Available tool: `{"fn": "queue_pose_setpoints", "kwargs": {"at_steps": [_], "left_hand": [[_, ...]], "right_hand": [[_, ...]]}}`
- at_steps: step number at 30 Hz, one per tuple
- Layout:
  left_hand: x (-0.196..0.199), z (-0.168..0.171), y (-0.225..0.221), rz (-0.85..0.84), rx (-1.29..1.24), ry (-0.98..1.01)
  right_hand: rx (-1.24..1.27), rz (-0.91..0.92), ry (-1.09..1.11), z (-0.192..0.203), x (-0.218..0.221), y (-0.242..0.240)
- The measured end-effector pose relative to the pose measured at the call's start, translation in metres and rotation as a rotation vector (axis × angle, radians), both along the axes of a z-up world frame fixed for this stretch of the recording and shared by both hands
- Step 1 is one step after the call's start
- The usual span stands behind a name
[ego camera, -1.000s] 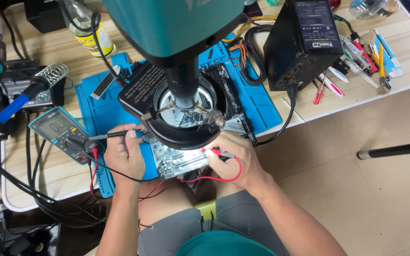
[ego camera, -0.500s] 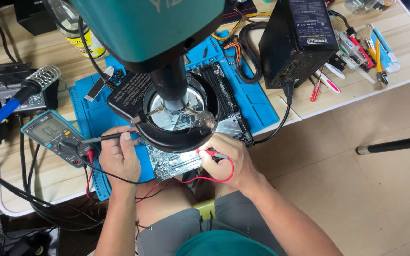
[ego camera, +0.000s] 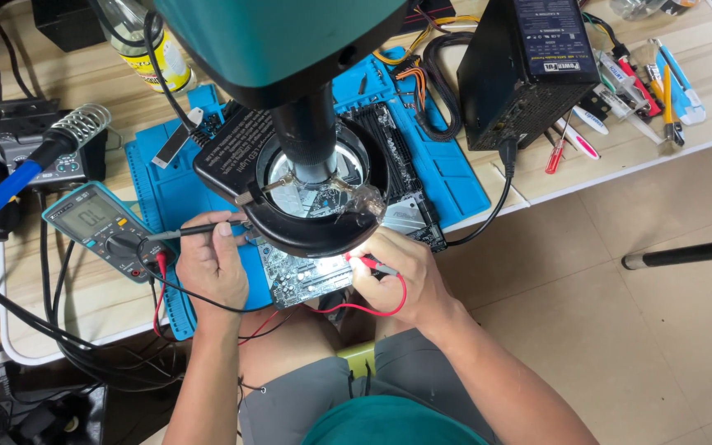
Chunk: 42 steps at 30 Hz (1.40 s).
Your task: Testing and validating circuits on a computer motherboard using a multimeter and a digital microscope for precision.
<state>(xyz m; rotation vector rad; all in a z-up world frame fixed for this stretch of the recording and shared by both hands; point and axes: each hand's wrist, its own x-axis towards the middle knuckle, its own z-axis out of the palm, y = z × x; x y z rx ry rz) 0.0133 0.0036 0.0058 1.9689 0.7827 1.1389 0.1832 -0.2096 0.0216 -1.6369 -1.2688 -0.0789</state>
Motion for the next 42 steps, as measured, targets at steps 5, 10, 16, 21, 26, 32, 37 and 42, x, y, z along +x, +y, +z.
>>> {"fn": "queue_pose_setpoints", "kwargs": {"at_steps": [5,10,16,21,26,32,37,42], "left_hand": [[0.001,0.000,0.000,0.004,-0.003,-0.020],[-0.001,0.001,-0.001,-0.010,-0.002,-0.009],[0.000,0.000,0.000,0.000,-0.002,-0.025],[-0.001,-0.002,0.002,-0.010,-0.017,-0.024],[-0.001,-0.005,0.003,-0.003,-0.035,-0.042],[-0.001,-0.010,0.005,-0.010,-0.037,-0.057],[-0.001,-0.009,0.005,-0.004,-0.036,-0.060],[-0.001,-0.008,0.005,-0.009,-0.047,-0.066]], "right_hand": [[-0.002,-0.026,-0.025,-0.008,-0.004,-0.003],[-0.010,-0.020,-0.018,-0.007,-0.006,-0.003],[-0.016,-0.038,-0.014,-0.008,-0.008,-0.002],[-0.003,-0.020,-0.019,-0.009,-0.007,-0.001],[0.005,-0.032,-0.048,-0.007,-0.005,0.001],[-0.018,-0.034,-0.031,-0.018,-0.002,-0.002],[-0.034,-0.020,-0.001,-0.008,-0.003,-0.002],[-0.053,-0.015,0.012,-0.018,0.001,-0.003]]}}
